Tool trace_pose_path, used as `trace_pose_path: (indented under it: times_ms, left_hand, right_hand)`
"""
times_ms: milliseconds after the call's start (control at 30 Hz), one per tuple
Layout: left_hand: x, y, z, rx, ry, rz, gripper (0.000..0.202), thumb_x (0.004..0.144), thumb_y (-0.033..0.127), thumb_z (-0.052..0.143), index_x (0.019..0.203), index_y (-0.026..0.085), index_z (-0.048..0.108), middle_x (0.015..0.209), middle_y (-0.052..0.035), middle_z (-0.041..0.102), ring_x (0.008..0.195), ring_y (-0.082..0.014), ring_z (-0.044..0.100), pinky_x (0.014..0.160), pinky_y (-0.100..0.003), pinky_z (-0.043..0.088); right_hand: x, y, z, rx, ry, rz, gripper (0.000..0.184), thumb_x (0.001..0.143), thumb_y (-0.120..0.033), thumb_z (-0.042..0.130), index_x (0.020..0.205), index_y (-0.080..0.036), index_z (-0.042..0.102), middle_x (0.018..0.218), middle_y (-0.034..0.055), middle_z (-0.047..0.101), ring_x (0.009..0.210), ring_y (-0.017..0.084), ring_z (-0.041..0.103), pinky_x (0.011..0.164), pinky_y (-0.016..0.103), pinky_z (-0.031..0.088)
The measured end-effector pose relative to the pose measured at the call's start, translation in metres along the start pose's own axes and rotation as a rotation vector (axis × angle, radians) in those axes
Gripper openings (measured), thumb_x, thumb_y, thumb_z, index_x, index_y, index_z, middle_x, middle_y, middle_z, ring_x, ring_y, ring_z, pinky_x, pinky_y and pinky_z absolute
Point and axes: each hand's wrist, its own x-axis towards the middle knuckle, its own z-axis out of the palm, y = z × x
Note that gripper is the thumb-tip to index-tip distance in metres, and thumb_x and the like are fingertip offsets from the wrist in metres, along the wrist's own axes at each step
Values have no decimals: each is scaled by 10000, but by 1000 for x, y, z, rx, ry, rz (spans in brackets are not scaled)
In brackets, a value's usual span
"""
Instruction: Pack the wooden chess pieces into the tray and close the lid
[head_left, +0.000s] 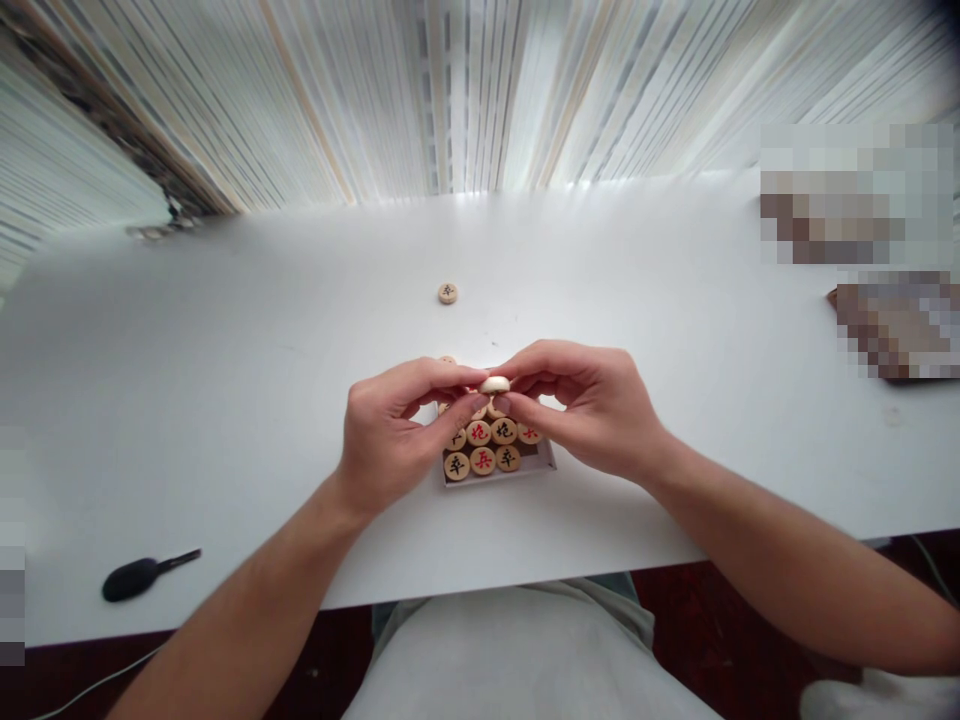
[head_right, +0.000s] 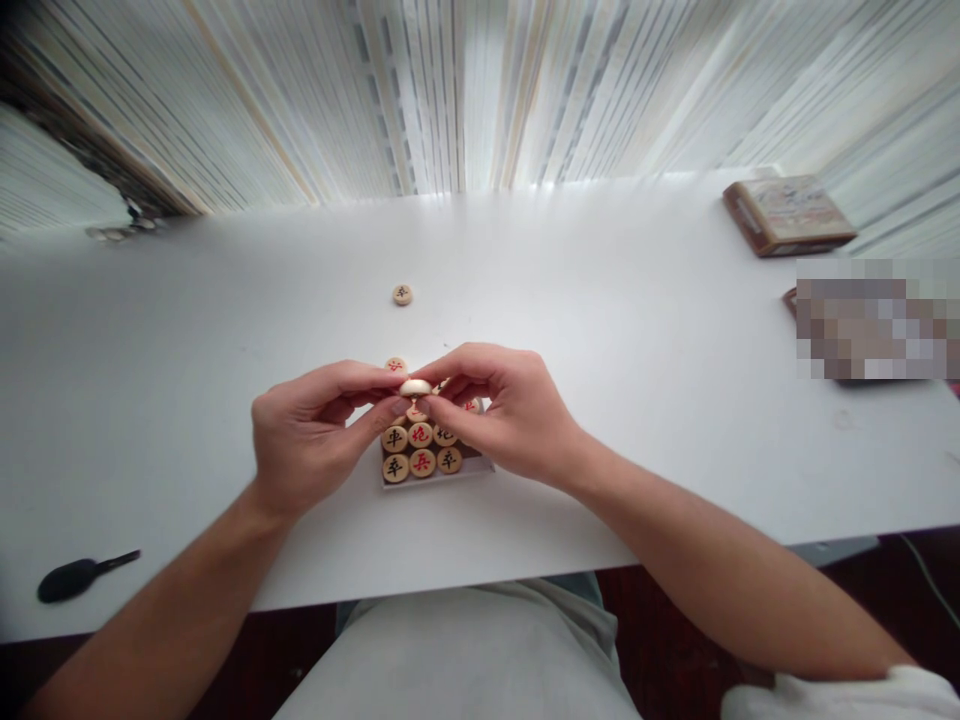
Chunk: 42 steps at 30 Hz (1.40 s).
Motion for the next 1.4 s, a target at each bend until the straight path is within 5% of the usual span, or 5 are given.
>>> trace_pose_path:
  times_ms: [200, 567, 733, 1200, 1400]
  left_hand:
    - [0, 1, 2, -48, 56, -33, 261, 849, 248, 941, 1101, 233, 874, 1040, -57, 871, 879, -175, 830, 842, -277, 720]
    - [4, 10, 2, -197, 69, -217, 282, 775, 289, 994, 1036, 249, 894, 957, -34, 878, 790, -198, 845, 780, -297, 745]
    - [5, 10, 2, -191, 48, -184, 252, 792, 298, 984, 1022, 245, 894, 993, -50, 876, 890, -208, 846, 822, -299, 735]
    - [2, -4, -1, -38, -48, 29, 426, 881, 154, 884, 1267, 331, 840, 1017, -51, 744, 888, -156, 719, 763, -276, 665]
    - [2, 0, 0, -44, -35, -31, 348, 868, 231, 915, 1208, 281, 859, 962, -56, 766, 833, -154, 717, 746, -273, 666]
  right_hand:
    - [-3, -1, 3, -4, 53, -11, 249, 878, -258, 920, 1122, -236, 878, 987, 58, 866, 831, 202, 816, 772, 336, 703]
    - [5, -5, 1, 309, 21, 273, 410, 715, -371, 1032, 1059, -197, 893, 859, 71, 855, 729, 233, 820, 670, 358, 717]
    - [3, -3, 4, 384, -29, 316, 481, 665, -353, 1057, 1086, -199, 883, 863, 65, 855, 826, 251, 843, 750, 361, 735]
    - [2, -3, 2, 406, -209, 360, 346, 937, -498, 851, 1128, -211, 879, 963, 75, 855, 857, 204, 841, 769, 287, 707]
    - [4, 0, 2, 459, -213, 411, 312, 888, -451, 902, 1026, -173, 872, 876, 77, 840, 764, 183, 810, 722, 264, 680]
